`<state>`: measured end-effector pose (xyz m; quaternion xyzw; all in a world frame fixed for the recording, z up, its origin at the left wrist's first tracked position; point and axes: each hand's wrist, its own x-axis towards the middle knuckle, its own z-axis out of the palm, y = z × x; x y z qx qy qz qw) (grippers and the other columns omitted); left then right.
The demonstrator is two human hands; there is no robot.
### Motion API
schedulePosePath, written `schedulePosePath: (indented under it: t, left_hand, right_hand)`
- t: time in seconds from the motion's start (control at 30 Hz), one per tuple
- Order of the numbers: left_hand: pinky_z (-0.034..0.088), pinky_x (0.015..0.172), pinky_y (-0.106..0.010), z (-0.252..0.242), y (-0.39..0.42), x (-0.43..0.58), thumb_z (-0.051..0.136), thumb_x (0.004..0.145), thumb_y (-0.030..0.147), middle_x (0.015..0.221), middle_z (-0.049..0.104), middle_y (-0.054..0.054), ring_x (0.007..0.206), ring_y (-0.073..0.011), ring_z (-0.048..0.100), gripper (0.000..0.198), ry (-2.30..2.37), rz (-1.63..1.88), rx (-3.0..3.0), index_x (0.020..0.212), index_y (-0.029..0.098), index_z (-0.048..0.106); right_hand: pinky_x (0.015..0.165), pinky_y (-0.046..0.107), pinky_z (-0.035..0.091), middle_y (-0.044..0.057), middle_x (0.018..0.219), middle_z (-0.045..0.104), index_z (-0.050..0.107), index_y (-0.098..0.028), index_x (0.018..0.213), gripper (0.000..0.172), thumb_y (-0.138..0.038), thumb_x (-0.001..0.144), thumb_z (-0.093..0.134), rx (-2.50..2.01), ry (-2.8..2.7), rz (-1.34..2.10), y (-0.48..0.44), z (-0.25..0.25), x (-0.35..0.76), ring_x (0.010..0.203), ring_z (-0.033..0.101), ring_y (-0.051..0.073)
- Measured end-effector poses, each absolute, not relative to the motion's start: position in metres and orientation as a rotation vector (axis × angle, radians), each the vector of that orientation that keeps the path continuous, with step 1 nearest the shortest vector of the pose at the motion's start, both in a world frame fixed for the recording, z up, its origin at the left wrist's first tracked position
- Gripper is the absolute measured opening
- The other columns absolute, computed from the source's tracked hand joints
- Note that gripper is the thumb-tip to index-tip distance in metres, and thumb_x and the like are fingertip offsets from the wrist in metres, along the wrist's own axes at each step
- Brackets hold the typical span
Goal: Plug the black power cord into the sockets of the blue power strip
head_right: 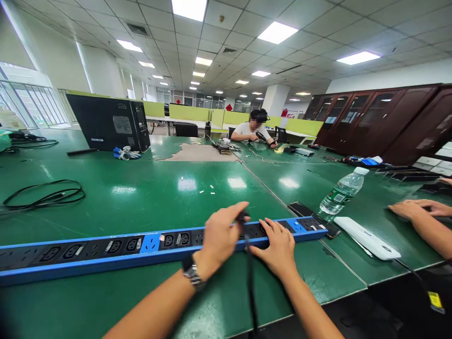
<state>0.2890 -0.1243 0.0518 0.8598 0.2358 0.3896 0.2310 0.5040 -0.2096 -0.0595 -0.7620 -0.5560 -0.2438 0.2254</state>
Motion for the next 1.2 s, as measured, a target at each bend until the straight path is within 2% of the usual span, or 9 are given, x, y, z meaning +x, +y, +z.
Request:
schedulePosePath:
  t: [0.2,0.33,0.63,0.7,0.8,0.87,0.97,1.03,1.2]
  left_hand:
    - [0.053,0.075,-0.035,0.030,-0.083,0.184,0.050,0.096,0.034,0.100,0.076,-0.007,0.087,-0.0243,0.071,0.040,1.088,0.876,2.240,0.134,0.021,0.051]
    - [0.051,0.084,-0.038,0.023,-0.092,0.181,0.055,0.094,0.031,0.107,0.074,-0.008,0.099,-0.0259,0.068,0.031,0.997,0.718,2.487,0.123,0.022,0.061]
    - [0.046,0.094,-0.045,0.022,-0.100,0.195,0.061,0.089,0.018,0.118,0.071,-0.006,0.109,-0.0251,0.063,0.033,0.811,0.631,2.762,0.122,0.024,0.060]
    - [0.040,0.103,-0.052,0.020,-0.100,0.192,0.066,0.087,0.022,0.124,0.069,-0.007,0.116,-0.0267,0.060,0.043,0.783,0.666,2.782,0.128,0.025,0.055]
    - [0.033,0.109,-0.057,0.022,-0.091,0.167,0.077,0.077,0.040,0.131,0.064,-0.011,0.122,-0.0302,0.056,0.076,0.774,0.737,2.778,0.142,0.023,0.042]
    - [0.037,0.108,-0.053,0.025,-0.077,0.133,0.076,0.074,0.051,0.130,0.065,-0.011,0.121,-0.0298,0.058,0.078,0.834,0.797,2.742,0.140,0.022,0.047]
    - [0.047,0.097,-0.043,0.027,-0.049,0.065,0.060,0.084,0.054,0.115,0.072,-0.009,0.109,-0.0281,0.065,0.046,1.141,0.885,2.605,0.116,0.022,0.066]
    - [0.051,0.085,-0.038,0.026,-0.035,0.026,0.050,0.086,0.052,0.103,0.076,-0.007,0.096,-0.0271,0.069,0.040,1.458,0.908,2.448,0.104,0.022,0.071]
    - [0.049,0.070,-0.029,0.025,-0.032,-0.003,0.043,0.086,0.052,0.082,0.076,-0.002,0.078,-0.0229,0.070,0.041,1.763,0.865,2.199,0.092,0.024,0.072]
  right_hand:
    - [0.100,0.055,0.034,0.012,0.136,0.057,0.055,-0.025,0.131,0.082,-0.076,0.067,0.060,-2.112,-1.507,-0.650,-0.210,-0.060,0.503,0.120,0.050,0.037]
    - [0.100,0.054,0.034,0.012,0.136,0.057,0.055,-0.026,0.132,0.082,-0.077,0.068,0.058,-2.114,-1.512,-0.656,-0.210,-0.061,0.505,0.120,0.050,0.036]
    - [0.098,0.054,0.037,0.012,0.134,0.058,0.055,-0.024,0.132,0.083,-0.076,0.067,0.060,-2.101,-1.534,-0.699,-0.209,-0.063,0.507,0.119,0.052,0.035]
    - [0.098,0.054,0.037,0.012,0.134,0.058,0.055,-0.024,0.131,0.083,-0.076,0.067,0.059,-2.106,-1.533,-0.704,-0.209,-0.062,0.507,0.119,0.052,0.036]
    - [0.098,0.055,0.037,0.013,0.134,0.059,0.056,-0.023,0.130,0.081,-0.076,0.069,0.057,-2.094,-1.534,-0.717,-0.212,-0.060,0.507,0.119,0.052,0.036]
    - [0.099,0.056,0.036,0.013,0.131,0.061,0.056,-0.024,0.130,0.076,-0.074,0.073,0.055,-2.045,-1.540,-0.715,-0.214,-0.056,0.501,0.118,0.053,0.036]
    - [0.098,0.052,0.037,0.011,0.118,0.067,0.059,-0.025,0.125,0.064,-0.068,0.078,0.056,-1.893,-1.603,-0.667,-0.212,-0.045,0.475,0.110,0.058,0.032]
    - [0.095,0.048,0.040,0.010,0.107,0.070,0.061,-0.025,0.121,0.058,-0.064,0.079,0.059,-1.780,-1.665,-0.610,-0.202,-0.035,0.444,0.102,0.061,0.030]
    - [0.070,0.035,0.045,0.006,0.081,0.069,0.065,-0.021,0.117,0.044,-0.051,0.085,0.060,-1.578,-1.855,-0.377,-0.161,-0.009,0.364,0.074,0.061,0.021]
